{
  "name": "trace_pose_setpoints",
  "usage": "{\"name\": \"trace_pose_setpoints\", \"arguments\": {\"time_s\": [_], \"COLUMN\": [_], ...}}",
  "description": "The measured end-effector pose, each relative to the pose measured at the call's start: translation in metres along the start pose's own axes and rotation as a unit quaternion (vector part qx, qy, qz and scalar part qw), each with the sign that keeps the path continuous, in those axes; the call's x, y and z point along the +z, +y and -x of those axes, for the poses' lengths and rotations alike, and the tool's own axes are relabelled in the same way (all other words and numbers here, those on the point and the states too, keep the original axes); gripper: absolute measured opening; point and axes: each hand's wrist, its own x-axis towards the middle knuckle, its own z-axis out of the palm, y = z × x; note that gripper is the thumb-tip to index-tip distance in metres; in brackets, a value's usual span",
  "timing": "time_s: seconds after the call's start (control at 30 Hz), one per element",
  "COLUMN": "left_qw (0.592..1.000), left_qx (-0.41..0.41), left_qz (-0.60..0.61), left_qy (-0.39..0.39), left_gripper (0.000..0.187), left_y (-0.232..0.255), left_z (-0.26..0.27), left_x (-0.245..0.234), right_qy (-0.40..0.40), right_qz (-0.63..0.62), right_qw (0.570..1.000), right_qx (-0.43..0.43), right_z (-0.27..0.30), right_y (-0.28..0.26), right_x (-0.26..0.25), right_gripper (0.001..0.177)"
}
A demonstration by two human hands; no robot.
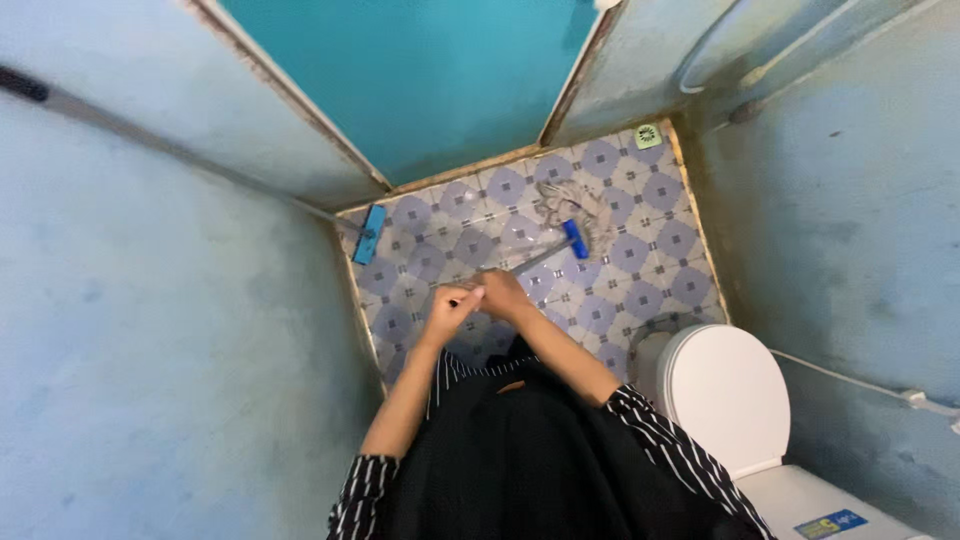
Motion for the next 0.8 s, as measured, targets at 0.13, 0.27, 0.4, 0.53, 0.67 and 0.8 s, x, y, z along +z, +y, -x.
{"name": "trace_pose_setpoints", "arguments": {"time_s": [0.13,0.27,0.4,0.53,0.67,0.8], "left_qw": [0.998,0.997,0.998,0.997,0.998,0.998], "left_qx": [-0.018,0.06,0.028,0.046,-0.005,-0.011], "left_qz": [-0.049,0.0,-0.014,-0.014,0.031,-0.063], "left_qy": [-0.017,-0.041,-0.049,-0.062,-0.05,-0.001], "left_gripper": [0.046,0.038,0.042,0.043,0.035,0.047], "left_y": [-0.044,-0.052,-0.049,-0.042,-0.034,-0.025], "left_z": [-0.05,-0.081,-0.104,-0.101,-0.061,-0.011], "left_x": [0.092,0.175,0.217,0.213,0.164,0.085], "right_qy": [0.044,0.1,0.141,0.151,0.123,0.08], "right_qz": [0.042,0.119,0.09,0.049,0.069,0.121], "right_qw": [0.997,0.987,0.985,0.982,0.987,0.988], "right_qx": [0.037,0.033,0.044,0.106,0.077,0.051], "right_z": [0.017,0.047,0.061,0.067,0.063,0.05], "right_y": [0.089,0.16,0.195,0.188,0.144,0.067], "right_x": [-0.042,-0.083,-0.105,-0.098,-0.06,-0.013], "right_gripper": [0.029,0.024,0.022,0.025,0.024,0.021]}}
